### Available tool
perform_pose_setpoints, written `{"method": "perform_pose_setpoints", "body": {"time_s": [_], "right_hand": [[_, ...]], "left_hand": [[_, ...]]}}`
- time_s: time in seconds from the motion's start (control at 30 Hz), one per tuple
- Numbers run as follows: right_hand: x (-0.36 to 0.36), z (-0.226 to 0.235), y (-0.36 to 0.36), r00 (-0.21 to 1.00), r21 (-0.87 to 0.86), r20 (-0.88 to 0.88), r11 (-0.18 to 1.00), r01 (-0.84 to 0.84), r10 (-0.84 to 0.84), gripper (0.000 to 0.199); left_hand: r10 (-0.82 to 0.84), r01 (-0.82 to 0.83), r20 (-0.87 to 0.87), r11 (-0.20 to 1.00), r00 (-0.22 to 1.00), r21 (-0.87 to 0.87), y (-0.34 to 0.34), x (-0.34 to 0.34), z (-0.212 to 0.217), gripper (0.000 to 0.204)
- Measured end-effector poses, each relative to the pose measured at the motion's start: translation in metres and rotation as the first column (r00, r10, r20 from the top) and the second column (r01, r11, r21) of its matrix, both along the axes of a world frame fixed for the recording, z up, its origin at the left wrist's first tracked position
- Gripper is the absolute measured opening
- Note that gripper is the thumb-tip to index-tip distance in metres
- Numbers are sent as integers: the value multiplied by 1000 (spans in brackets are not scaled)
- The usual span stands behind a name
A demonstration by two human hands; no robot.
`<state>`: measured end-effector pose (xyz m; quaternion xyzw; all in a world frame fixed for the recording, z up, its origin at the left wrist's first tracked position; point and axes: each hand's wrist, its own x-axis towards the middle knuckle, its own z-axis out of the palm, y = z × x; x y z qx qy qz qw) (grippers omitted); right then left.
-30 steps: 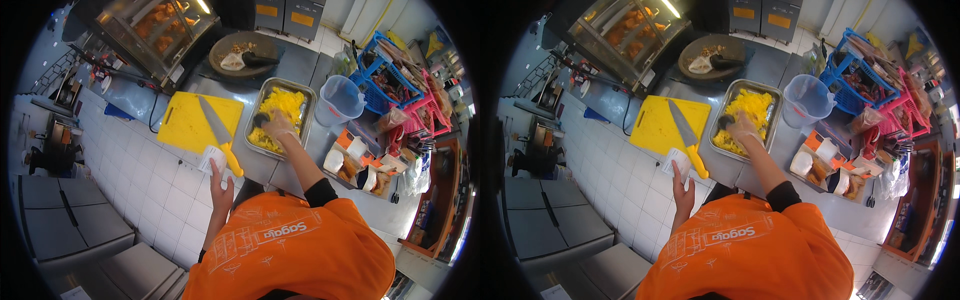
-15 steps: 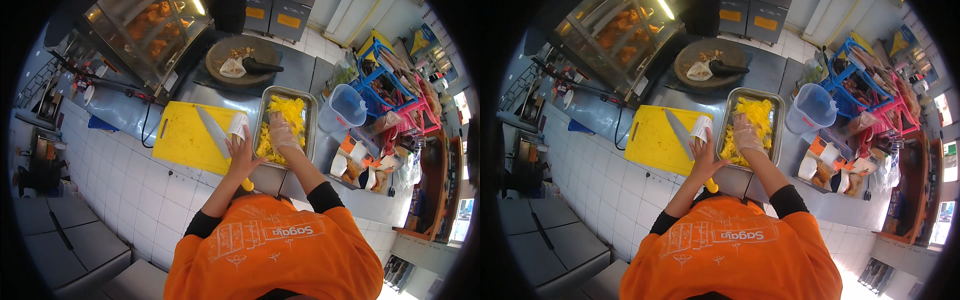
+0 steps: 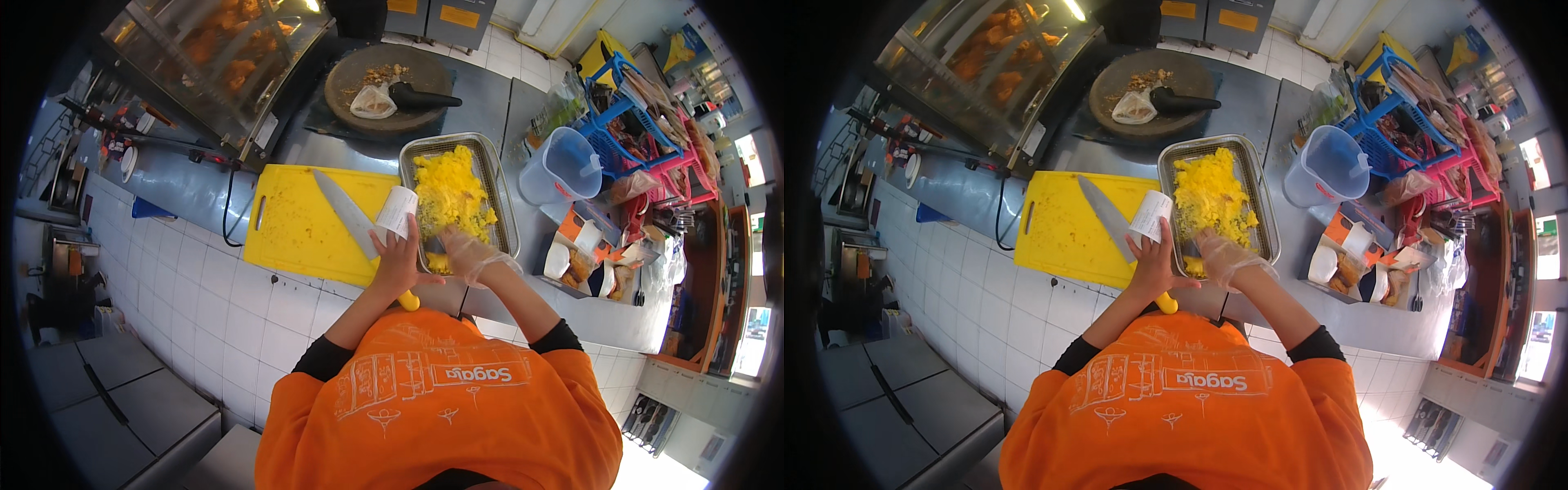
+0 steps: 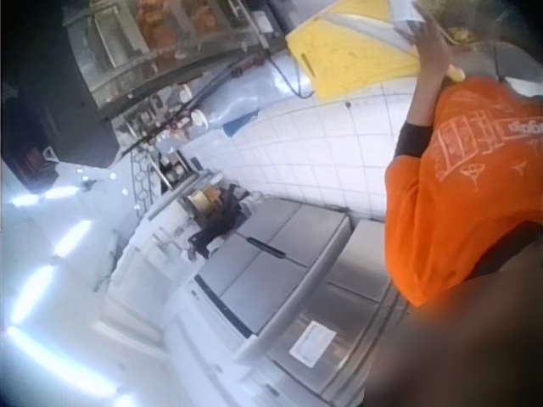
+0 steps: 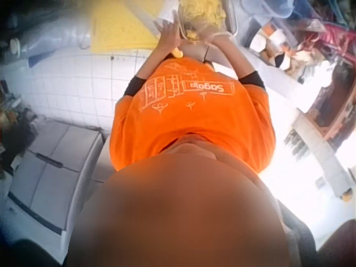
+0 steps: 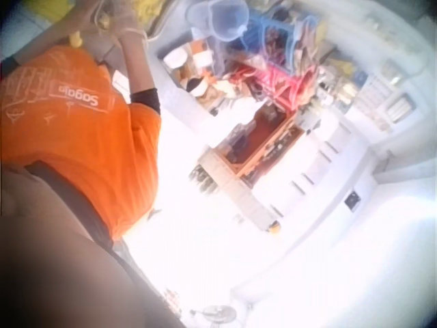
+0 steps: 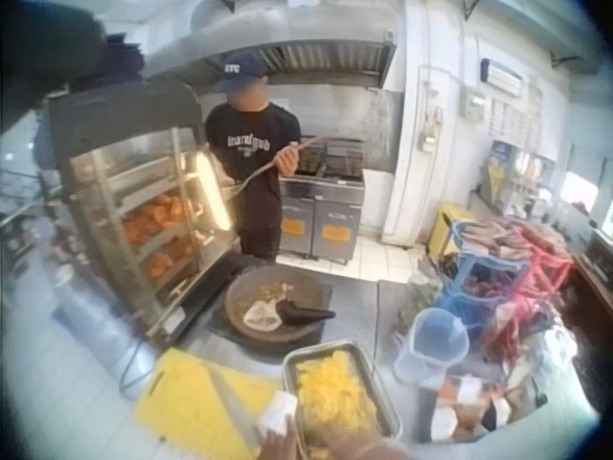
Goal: The person assembles a takeout meal by placing steamed buns and sliced fried chicken into a box, adding a side of yellow rice, and including a small snack packet. They then seal the box and place it into a plastic bag for delivery.
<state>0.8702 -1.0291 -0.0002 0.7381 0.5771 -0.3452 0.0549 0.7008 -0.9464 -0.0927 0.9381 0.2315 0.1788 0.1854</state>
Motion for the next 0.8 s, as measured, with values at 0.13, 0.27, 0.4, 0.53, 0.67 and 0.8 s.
{"method": "perform_pose_setpoints", "body": {"time_s": [0.13,0.27,0.4,0.53,0.67,0.8], "right_hand": [[-4,26,-7,998,-123,-32,991,51,-55,53],[-8,44,0,994,-79,-51,992,94,-98,62],[-8,44,2,959,-146,-127,961,235,-254,69],[0,24,1,896,2,-227,920,392,-382,64],[13,6,1,534,-97,-525,670,736,-663,62],[15,4,0,162,-327,-679,493,806,-716,60]], "left_hand": [[2,-4,20,995,1000,102,1,1,1,146],[-15,12,34,997,999,76,5,-2,-2,142],[-4,3,2,999,1000,45,9,-9,-3,140],[-13,12,-12,999,1000,-33,20,-16,11,137],[29,93,342,937,939,-336,36,-30,41,97],[273,304,545,598,793,-742,42,-37,72,67]]}}
